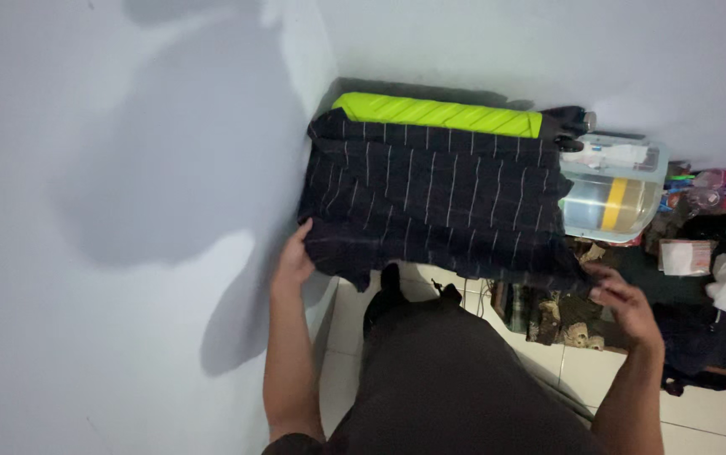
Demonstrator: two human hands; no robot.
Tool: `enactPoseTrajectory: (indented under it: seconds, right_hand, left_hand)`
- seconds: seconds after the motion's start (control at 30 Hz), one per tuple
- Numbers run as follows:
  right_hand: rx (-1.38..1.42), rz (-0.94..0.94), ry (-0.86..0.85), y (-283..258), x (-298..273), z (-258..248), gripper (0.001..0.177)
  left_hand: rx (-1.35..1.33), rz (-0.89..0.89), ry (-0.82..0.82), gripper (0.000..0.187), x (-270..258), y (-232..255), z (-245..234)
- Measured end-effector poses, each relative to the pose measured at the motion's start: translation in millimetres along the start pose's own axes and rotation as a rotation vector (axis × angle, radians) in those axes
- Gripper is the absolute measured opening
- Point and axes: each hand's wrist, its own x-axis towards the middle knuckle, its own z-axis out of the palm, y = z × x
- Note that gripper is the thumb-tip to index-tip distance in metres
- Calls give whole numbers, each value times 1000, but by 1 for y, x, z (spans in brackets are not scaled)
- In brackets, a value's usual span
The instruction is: The person folds several garments on a lime green suitcase. They fold a green shirt, a patterned brown shirt, a dark striped shirt, and a plaid shirt, placing each folded item on the suitcase.
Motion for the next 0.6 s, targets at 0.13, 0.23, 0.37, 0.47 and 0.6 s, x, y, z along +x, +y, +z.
enactPoseTrajectory:
  seconds: [0.13,0.23,0.37,0.47,0.6]
  right_hand:
    - [492,224,236,-5,53,4,24]
    - [479,-41,320,-5,118,36,21]
    - [304,73,344,-3,157,65,16]
    - [226,-21,347,3,169,76,26]
    - [319,-112,491,9,169,73,23]
  left_hand:
    - [-138,-78,-140,69,49,30,34]
    - [-98,-55,-296,68,85,41,54]
    - [169,26,-133,61,111,35,66]
    - [468,213,2,55,120,23,61]
    - [503,450,66,49,125,15,45]
